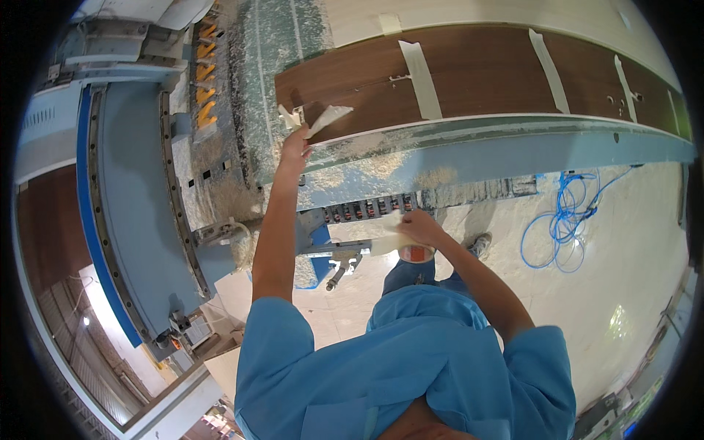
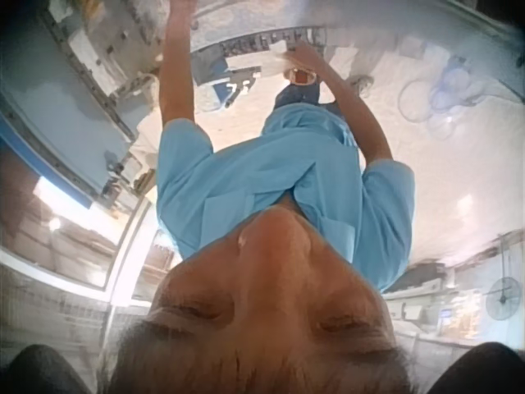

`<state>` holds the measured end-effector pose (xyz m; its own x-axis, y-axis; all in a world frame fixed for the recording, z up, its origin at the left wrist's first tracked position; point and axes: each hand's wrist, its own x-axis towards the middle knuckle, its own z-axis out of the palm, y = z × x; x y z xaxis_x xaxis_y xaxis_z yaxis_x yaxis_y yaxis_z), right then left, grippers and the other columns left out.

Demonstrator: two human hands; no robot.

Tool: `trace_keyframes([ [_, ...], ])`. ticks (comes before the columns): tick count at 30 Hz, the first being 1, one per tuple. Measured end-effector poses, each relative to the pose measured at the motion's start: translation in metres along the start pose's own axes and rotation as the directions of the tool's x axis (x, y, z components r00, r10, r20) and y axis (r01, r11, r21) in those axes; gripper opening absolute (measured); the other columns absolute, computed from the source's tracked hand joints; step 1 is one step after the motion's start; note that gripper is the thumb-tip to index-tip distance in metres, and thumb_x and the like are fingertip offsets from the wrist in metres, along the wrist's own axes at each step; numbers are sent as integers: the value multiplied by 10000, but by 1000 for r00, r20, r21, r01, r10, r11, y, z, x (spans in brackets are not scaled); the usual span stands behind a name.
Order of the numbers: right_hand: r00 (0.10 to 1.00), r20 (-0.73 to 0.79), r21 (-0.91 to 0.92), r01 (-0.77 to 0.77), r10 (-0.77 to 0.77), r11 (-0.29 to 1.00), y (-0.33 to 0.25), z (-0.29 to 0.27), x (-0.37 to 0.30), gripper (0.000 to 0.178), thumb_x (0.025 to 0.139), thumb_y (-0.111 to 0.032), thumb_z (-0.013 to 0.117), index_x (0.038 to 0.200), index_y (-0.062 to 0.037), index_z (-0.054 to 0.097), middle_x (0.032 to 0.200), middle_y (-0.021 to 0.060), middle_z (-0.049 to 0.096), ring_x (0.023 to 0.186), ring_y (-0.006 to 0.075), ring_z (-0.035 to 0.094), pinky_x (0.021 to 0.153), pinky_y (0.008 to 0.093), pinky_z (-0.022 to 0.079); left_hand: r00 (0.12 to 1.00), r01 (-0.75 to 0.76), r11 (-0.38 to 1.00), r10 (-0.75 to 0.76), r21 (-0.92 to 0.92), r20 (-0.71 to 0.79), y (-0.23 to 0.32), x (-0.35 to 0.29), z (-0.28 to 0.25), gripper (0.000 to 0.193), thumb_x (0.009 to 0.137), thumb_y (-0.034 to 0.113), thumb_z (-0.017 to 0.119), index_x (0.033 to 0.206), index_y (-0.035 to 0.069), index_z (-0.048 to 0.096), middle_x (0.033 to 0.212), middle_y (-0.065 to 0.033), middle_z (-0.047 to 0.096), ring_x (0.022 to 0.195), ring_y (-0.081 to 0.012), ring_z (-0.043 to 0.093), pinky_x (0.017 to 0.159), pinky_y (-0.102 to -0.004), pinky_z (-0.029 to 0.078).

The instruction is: The person operates a computer, then picks up wooden planks from the floor and places them onto a machine. They align the planks and apply tape to secure them in place.

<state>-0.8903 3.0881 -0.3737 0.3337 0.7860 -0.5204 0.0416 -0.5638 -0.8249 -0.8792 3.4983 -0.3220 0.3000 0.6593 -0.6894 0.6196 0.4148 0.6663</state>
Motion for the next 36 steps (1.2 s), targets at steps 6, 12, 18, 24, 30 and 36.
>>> trace_keyframes([
  [6, 917, -330, 135, -190, 225, 972, 50, -26, -69, 332, 878, -299, 610, 960, 3, 721, 991, 235, 721, 901, 419, 698, 822, 505, 535, 991, -99, 970, 117, 224, -69, -6, 28, -10, 563, 966, 492, 625, 1303, 41, 614, 1093, -152, 657, 979, -281, 622, 869, -387, 491],
  [12, 867, -346, 135, -332, 358, 934, 73, -70, -127, 270, 893, -260, 704, 964, -1, 675, 807, 127, 695, 713, 196, 635, 659, 382, 499, 865, -336, 941, 326, 41, -381, 53, 103, -18, 635, 1003, 516, 531, 1252, -57, 641, 1174, -239, 675, 1031, -374, 660, 867, -441, 497],
  [18, 760, -631, 37, -175, 159, 984, 23, -152, -129, 389, 913, -276, 687, 1277, -147, 642, 773, 177, 675, 771, 352, 691, 704, 446, 522, 906, -252, 967, 226, -27, -358, 69, 138, 2, 621, 1009, 500, 524, 1280, -49, 633, 1221, -203, 666, 1026, -348, 659, 870, -438, 504],
  [24, 889, -456, -273, -191, 47, 943, -63, -223, -30, 653, 971, -366, 597, 1574, -329, 350, 849, 192, 717, 864, 389, 717, 783, 482, 553, 790, -234, 871, 429, 432, -437, 51, 142, 0, 671, 1026, 518, 432, 1144, -93, 682, 1103, -315, 694, 1031, -454, 681, 890, -513, 503],
  [30, 930, -364, -501, -243, 53, 830, -85, -198, 17, 716, 991, -440, 562, 1615, -336, 227, 831, 218, 721, 874, 422, 720, 818, 534, 556, 763, -276, 828, 498, 489, -412, 33, 127, -4, 687, 1036, 507, 419, 1077, -121, 694, 1054, -350, 686, 1011, -484, 670, 886, -538, 493],
  [36, 927, -363, -500, -280, 96, 819, -86, -171, -1, 791, 997, -472, 558, 1639, -259, 148, 817, 237, 717, 842, 448, 713, 809, 544, 545, 726, -336, 804, 554, 491, -409, 6, 91, -2, 650, 1056, 455, 417, 1119, -144, 663, 1085, -354, 667, 1041, -504, 626, 930, -532, 459],
])
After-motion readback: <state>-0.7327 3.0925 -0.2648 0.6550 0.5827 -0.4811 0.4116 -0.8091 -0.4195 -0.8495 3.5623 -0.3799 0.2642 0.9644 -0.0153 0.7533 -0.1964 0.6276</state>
